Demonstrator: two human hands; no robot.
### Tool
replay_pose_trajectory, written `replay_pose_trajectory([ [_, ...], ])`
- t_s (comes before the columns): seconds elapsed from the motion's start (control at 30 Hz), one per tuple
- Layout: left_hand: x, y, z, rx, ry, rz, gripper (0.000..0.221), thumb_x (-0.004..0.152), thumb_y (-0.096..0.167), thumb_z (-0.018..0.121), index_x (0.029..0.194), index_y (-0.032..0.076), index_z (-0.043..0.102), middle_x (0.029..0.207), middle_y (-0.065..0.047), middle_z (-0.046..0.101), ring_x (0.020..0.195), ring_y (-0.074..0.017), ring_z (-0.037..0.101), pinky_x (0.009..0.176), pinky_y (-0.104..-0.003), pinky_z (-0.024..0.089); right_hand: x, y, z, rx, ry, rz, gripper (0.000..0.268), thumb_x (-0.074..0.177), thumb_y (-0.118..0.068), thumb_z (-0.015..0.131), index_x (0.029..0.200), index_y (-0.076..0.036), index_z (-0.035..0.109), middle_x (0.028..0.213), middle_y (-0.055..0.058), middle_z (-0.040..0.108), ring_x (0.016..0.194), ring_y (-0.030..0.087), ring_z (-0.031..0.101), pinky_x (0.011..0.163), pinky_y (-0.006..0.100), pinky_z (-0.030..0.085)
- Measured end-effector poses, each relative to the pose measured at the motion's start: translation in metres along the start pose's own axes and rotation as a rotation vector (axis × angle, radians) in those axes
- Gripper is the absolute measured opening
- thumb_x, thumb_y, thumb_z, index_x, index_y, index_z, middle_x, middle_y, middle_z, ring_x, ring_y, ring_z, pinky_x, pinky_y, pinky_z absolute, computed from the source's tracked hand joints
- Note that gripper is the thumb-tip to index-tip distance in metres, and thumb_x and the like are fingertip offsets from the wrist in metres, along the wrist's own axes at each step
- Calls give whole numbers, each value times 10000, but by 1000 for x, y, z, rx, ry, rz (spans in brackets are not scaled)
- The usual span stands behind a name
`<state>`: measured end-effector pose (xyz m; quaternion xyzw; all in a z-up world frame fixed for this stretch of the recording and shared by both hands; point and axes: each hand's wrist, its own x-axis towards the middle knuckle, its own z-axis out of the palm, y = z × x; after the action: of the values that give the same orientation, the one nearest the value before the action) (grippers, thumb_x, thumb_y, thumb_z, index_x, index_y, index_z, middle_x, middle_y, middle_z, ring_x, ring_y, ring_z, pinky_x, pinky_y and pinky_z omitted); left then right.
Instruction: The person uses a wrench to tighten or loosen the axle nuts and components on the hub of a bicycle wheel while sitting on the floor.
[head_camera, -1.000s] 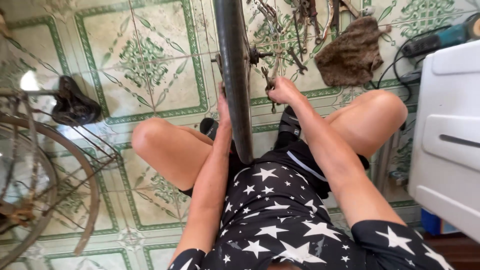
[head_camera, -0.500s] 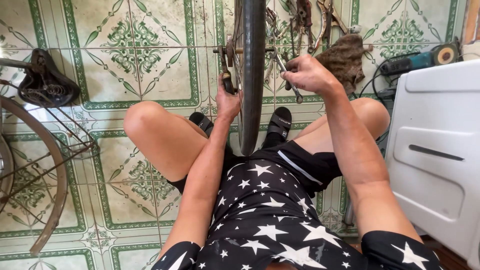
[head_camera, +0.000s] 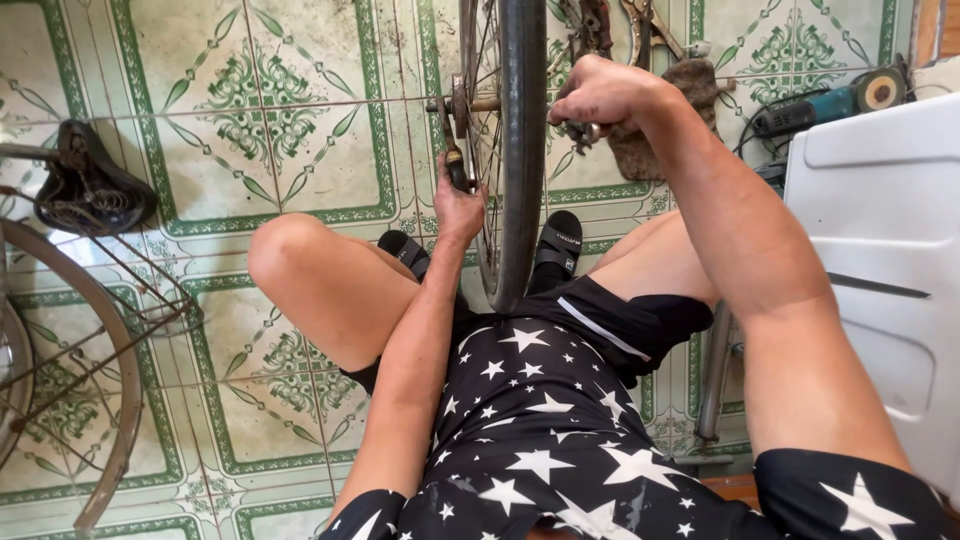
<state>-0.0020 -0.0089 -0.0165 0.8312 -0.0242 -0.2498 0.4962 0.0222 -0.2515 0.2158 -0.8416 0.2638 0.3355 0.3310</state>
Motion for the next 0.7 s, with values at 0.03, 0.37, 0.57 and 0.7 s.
replay_pose_trajectory([
  [0.03,2,2,0,-4,0,-24,980,883,153,769,1627,106,133,1065,-131,737,974,-247,731,1009,-337,542,-1,-5,-2,-12,-6,46,353,890,-270,715,1007,61,754,745,147,669,549,218,553,489,415,442],
  [0.37,-5,11,-13,-75,33,-9,936,844,157,798,1599,45,257,947,-132,733,855,-229,712,828,-367,593,26,42,109,-176,385,-270,185,834,-114,645,826,49,732,747,216,712,685,337,721,674,473,561],
  [0.57,3,0,-11,-252,34,132,977,845,151,864,1577,-2,236,1162,-140,697,998,-215,699,903,-350,581,22,40,172,196,818,-367,284,942,-181,641,1125,32,688,859,245,719,782,440,698,692,509,544],
  [0.7,11,-12,-14,-240,-19,-78,971,836,143,771,1621,85,204,1121,-135,706,885,-212,701,794,-336,609,14,41,134,183,528,-259,230,965,-230,638,1001,-19,724,826,236,717,801,413,713,760,487,559],
])
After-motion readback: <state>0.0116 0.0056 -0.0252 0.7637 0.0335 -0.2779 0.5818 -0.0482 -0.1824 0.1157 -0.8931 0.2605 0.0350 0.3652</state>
